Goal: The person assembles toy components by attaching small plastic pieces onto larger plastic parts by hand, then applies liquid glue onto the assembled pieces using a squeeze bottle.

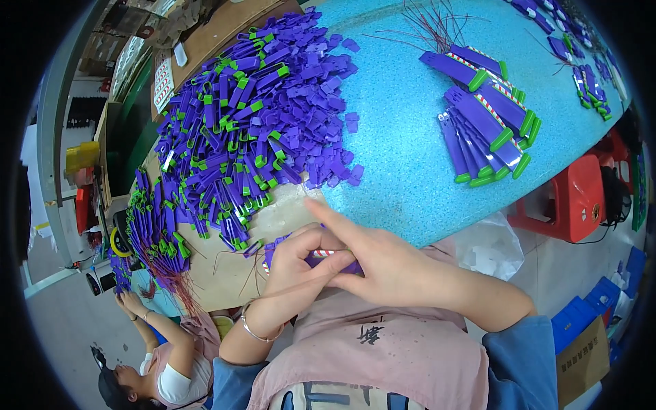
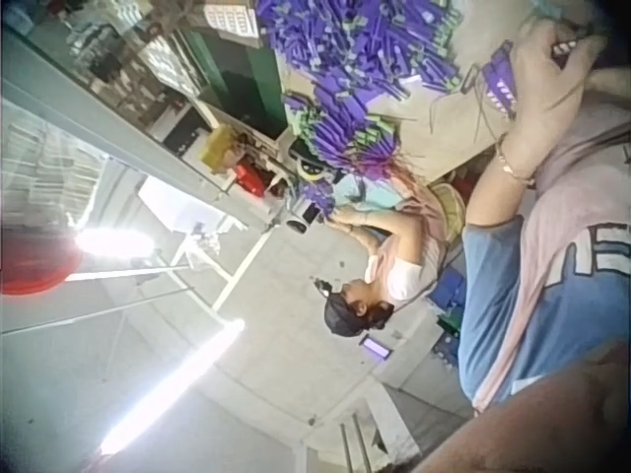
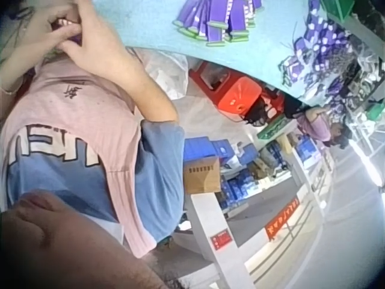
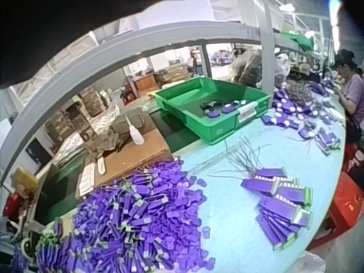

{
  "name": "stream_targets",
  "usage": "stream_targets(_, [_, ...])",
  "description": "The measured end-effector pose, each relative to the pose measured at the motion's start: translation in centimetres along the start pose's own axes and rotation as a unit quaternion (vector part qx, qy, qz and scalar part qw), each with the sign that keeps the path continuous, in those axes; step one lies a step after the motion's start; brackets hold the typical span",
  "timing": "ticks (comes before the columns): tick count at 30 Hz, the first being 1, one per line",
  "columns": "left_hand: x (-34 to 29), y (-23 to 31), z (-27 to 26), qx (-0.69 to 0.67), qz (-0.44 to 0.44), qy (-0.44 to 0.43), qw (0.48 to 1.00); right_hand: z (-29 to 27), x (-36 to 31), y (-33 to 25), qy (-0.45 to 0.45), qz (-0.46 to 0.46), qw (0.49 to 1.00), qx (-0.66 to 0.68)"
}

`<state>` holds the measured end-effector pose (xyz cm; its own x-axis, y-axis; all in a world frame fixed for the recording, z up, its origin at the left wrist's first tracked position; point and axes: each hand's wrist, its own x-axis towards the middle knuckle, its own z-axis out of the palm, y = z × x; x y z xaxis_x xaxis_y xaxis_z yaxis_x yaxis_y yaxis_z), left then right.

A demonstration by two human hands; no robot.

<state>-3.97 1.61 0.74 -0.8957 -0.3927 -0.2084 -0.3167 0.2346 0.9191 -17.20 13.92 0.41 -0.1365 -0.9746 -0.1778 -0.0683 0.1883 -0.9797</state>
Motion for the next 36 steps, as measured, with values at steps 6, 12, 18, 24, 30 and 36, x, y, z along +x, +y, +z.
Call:
stream_targets(6, [1.5,-0.6,-3.7,-0.335,0.135,0.079,0.929,-1.4,-1.4,2.5,0.021,0.029,0.995,0.09])
stream_targets(12, [5.9,-1.3,-3.3,0.365,0.179,0.146,0.902,-1.8,-1.4,1.9,0.063,0.007,0.994,0.086])
stream_targets(18, [5.7,-1.7,-3.3,0.362,0.185,0.132,0.904,-1.6,-1.7,2.3,0.019,0.016,0.998,0.052])
stream_targets(24, [1.7,1.5,-1.9,0.146,0.138,0.102,0.974,-0.5,-0.5,1.1,0.079,0.145,0.95,0.266])
stream_targets(30, [0.8,1.4,-0.8,0.148,0.144,0.105,0.973,-0.1,-0.3,0.5,0.113,0.02,0.993,0.031])
stream_targets(36, [0.8,1.0,0.7,0.069,0.099,0.121,0.985,0.0,-0.4,1.2,0.141,-0.081,0.976,-0.145])
